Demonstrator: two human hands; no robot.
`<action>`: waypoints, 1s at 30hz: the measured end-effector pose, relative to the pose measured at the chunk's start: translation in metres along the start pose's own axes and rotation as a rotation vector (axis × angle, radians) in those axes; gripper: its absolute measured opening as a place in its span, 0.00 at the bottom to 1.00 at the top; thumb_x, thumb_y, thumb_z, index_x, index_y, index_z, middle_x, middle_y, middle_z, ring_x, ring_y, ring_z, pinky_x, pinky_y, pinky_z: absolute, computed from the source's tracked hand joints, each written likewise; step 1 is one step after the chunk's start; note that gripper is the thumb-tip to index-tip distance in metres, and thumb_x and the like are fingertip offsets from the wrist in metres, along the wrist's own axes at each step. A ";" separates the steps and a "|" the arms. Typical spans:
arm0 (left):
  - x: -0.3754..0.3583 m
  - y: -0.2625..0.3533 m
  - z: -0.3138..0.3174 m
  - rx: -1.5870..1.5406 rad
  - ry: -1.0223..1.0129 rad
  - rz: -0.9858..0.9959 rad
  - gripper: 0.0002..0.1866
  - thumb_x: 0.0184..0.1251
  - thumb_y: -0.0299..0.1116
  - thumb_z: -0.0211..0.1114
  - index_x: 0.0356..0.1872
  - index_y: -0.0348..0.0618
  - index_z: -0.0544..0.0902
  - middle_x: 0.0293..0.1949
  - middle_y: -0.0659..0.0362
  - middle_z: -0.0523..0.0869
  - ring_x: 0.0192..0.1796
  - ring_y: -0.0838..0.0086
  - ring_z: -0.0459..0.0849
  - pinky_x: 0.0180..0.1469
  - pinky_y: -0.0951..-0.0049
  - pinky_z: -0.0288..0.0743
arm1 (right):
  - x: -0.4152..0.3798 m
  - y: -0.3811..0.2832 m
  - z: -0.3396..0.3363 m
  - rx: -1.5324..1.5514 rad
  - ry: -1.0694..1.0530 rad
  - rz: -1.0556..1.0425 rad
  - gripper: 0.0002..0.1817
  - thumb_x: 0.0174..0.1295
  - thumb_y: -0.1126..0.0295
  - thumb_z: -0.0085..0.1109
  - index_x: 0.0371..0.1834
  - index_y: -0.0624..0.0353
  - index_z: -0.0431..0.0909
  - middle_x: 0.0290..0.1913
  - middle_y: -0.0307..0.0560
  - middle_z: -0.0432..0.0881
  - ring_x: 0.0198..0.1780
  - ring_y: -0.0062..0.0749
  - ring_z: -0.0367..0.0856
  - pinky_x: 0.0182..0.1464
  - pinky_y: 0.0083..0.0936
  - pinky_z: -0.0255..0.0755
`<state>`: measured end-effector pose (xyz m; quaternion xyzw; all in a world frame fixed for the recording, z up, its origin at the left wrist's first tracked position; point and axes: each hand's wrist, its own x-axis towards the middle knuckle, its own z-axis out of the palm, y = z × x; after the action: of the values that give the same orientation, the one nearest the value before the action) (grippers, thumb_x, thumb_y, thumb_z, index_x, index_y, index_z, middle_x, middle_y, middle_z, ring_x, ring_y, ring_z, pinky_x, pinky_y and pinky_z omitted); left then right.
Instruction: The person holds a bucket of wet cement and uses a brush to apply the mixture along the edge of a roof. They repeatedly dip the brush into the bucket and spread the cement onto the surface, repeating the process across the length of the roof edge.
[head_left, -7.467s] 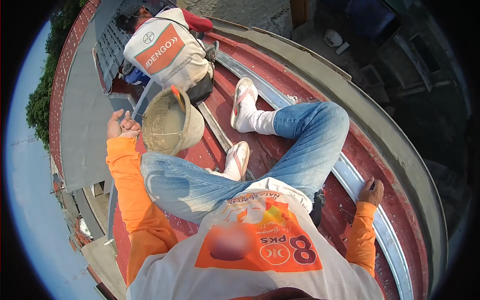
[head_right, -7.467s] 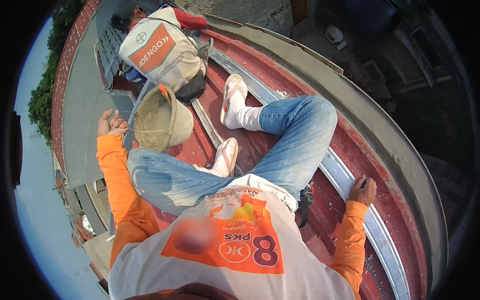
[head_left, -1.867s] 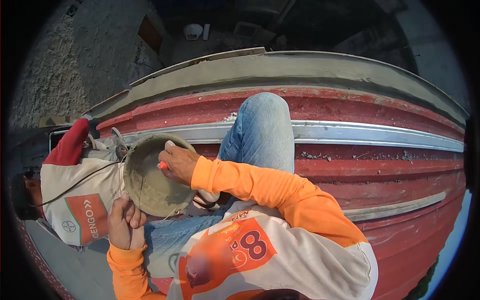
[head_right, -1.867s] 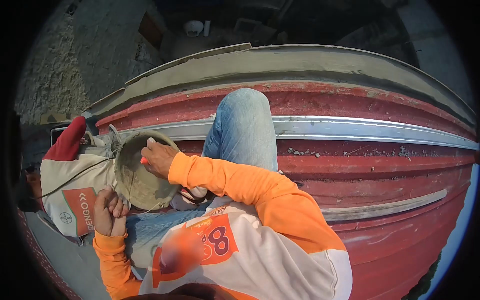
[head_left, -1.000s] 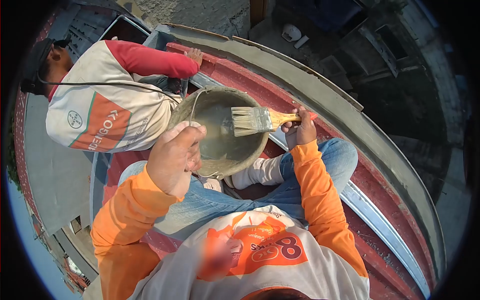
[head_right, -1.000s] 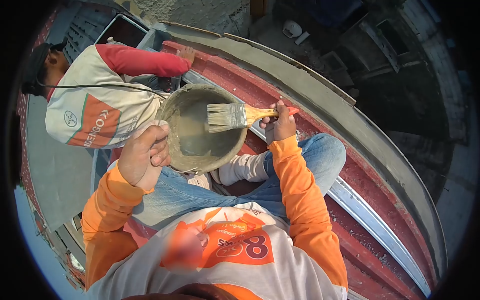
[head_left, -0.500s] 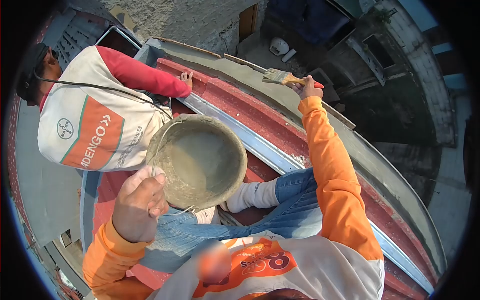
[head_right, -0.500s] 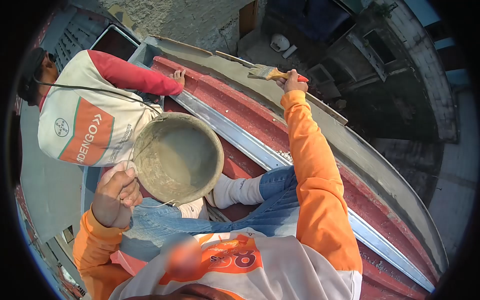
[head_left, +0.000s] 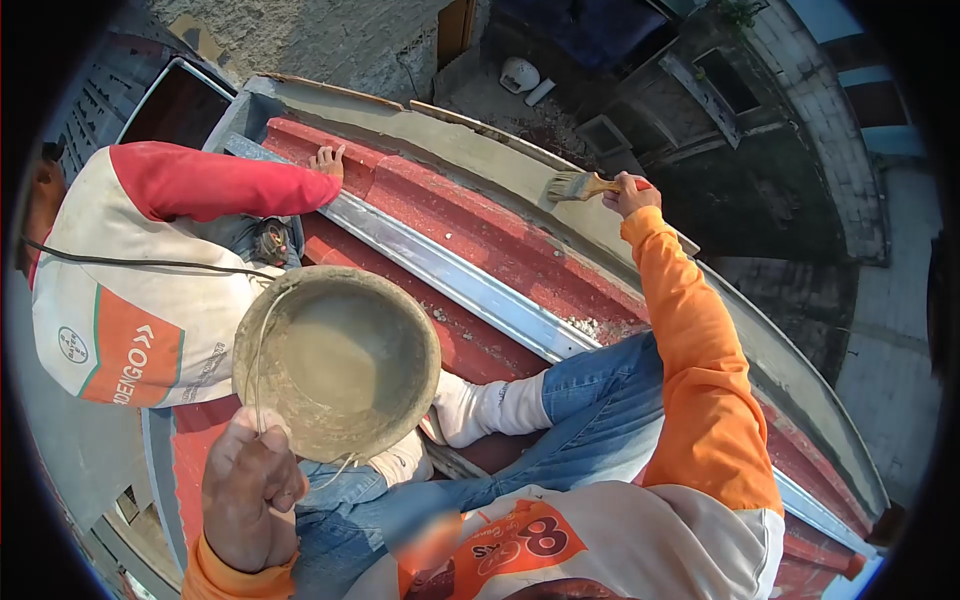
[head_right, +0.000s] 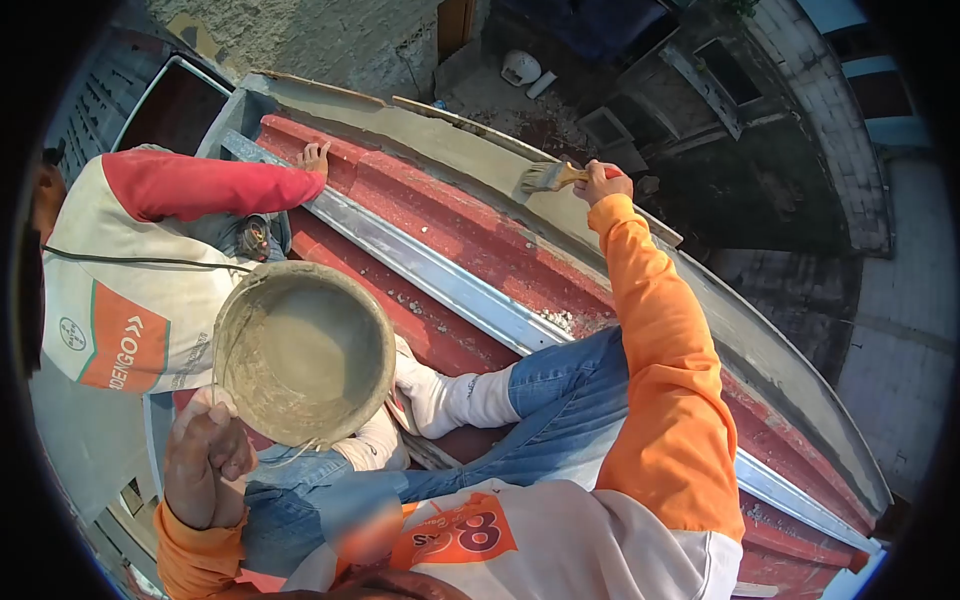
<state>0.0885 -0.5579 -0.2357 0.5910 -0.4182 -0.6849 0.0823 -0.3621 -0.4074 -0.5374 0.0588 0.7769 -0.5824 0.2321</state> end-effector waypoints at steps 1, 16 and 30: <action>0.001 -0.001 -0.002 -0.005 -0.014 -0.011 0.13 0.55 0.39 0.58 0.28 0.41 0.68 0.13 0.68 0.60 0.15 0.85 0.57 0.20 0.83 0.54 | -0.005 -0.006 -0.039 -0.027 0.015 0.017 0.09 0.57 0.69 0.54 0.34 0.64 0.72 0.31 0.54 0.78 0.29 0.39 0.82 0.33 0.30 0.81; 0.003 -0.002 0.004 -0.050 -0.113 0.032 0.11 0.58 0.36 0.55 0.26 0.39 0.66 0.12 0.67 0.58 0.13 0.82 0.57 0.18 0.81 0.55 | 0.021 0.008 0.143 0.124 -0.017 -0.022 0.11 0.58 0.66 0.55 0.30 0.66 0.73 0.24 0.53 0.79 0.23 0.38 0.82 0.25 0.25 0.79; 0.004 -0.005 0.011 0.016 -0.135 -0.015 0.10 0.60 0.37 0.54 0.26 0.42 0.66 0.11 0.69 0.61 0.11 0.85 0.61 0.16 0.84 0.55 | -0.106 -0.047 -0.338 -0.048 0.560 0.078 0.09 0.58 0.67 0.53 0.32 0.64 0.74 0.33 0.53 0.79 0.28 0.34 0.82 0.33 0.28 0.82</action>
<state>0.0795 -0.5523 -0.2424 0.5471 -0.4239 -0.7205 0.0440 -0.3845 -0.0882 -0.3784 0.2417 0.8214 -0.5156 0.0322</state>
